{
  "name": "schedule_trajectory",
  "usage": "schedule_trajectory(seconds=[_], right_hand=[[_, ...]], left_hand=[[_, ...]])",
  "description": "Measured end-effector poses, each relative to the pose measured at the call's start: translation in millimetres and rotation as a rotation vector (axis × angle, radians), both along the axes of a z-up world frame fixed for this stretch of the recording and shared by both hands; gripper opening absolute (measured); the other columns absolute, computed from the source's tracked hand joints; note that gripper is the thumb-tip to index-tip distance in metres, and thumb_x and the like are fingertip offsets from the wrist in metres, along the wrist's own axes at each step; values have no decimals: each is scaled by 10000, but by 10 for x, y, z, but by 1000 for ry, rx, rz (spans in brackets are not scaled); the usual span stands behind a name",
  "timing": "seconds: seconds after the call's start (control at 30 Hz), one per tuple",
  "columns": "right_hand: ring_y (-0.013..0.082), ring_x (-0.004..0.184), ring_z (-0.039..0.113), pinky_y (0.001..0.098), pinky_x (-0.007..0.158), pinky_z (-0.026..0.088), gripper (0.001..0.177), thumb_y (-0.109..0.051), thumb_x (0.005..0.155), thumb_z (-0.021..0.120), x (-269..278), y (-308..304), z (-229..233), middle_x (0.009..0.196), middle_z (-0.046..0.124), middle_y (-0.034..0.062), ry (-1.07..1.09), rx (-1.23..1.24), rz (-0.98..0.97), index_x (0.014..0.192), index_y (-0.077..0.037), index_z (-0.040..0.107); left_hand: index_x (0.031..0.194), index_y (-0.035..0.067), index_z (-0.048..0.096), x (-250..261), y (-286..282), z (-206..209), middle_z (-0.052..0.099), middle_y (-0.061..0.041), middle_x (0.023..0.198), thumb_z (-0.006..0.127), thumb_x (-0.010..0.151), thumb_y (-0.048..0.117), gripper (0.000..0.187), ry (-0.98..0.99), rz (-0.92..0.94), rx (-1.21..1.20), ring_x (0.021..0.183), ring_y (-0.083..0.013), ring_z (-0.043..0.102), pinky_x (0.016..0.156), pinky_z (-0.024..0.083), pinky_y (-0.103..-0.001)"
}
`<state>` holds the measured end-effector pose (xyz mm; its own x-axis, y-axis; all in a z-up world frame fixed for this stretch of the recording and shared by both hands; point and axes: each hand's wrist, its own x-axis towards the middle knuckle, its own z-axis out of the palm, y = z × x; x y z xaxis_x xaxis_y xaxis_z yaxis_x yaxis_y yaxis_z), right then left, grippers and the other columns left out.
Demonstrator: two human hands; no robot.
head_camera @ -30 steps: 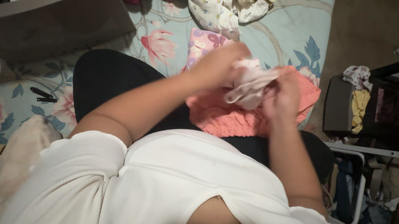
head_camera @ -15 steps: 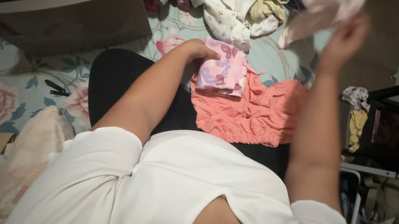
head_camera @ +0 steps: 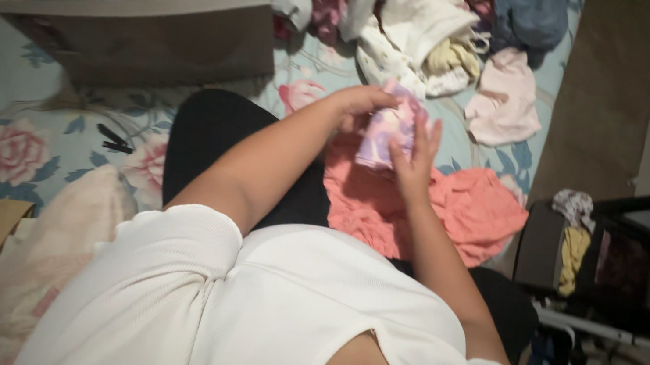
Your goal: The person folds several small pieces of baby clothing, including a pink patterned top and a peach-colored bottom, by hand on a bed. The folded items are placed into an open drawer beside the bed.
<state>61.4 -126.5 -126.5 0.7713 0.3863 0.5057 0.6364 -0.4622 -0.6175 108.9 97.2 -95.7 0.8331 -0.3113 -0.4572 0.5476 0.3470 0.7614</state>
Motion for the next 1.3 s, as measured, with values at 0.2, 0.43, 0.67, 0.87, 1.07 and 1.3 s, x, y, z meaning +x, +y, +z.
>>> schedule_trajectory(seconds=[0.2,0.43,0.67,0.87,1.07,1.3], right_hand=[[369,1584,256,443,1261,294,651,-237,1025,683,120,-19,-177,1704,179,260,182,243,24,1608,-121,418],[384,1628,187,475,1291,241,677,-214,1058,656,-150,19,143,1741,159,238,42,200,-18,1655,-121,352],[438,1560,238,509,1223,286,786,-300,988,643,-389,36,174,1716,97,254,35,30,43,1644,-82,269],[434,1469,300,571,1184,243,868,-390,815,705,-469,113,-48,1663,218,237,58,-365,-14,1561,-85,382],[419,1487,281,643,1159,166,771,-427,823,657,-472,231,-183,1639,330,184,-21,-539,-44,1513,-146,461],[397,1476,295,657,1143,168,721,-435,809,647,-496,268,-131,1602,386,140,6,-596,-77,1464,-174,500]], left_hand=[[1207,13,672,-119,-265,30,741,-133,1034,735,850,135,383,-174,-59,-169,908,-274,727,785,624,-432],[1308,114,586,-114,-285,238,712,-115,1113,754,851,132,487,-369,-26,-137,963,-224,714,797,628,-416],[1369,132,570,99,1305,1105,729,-121,1195,766,881,265,543,-414,451,-110,970,-287,755,729,671,-482],[1405,23,586,-39,3463,1403,733,-208,1260,860,896,305,643,-744,1022,766,1008,-285,737,838,659,-426],[1332,34,616,-27,4517,1210,728,-192,1224,851,871,288,576,-638,1168,1039,1038,-314,718,871,609,-429],[1247,47,651,78,5381,1258,721,-173,1183,840,841,268,499,-575,1192,1287,1072,-348,697,911,551,-432]])
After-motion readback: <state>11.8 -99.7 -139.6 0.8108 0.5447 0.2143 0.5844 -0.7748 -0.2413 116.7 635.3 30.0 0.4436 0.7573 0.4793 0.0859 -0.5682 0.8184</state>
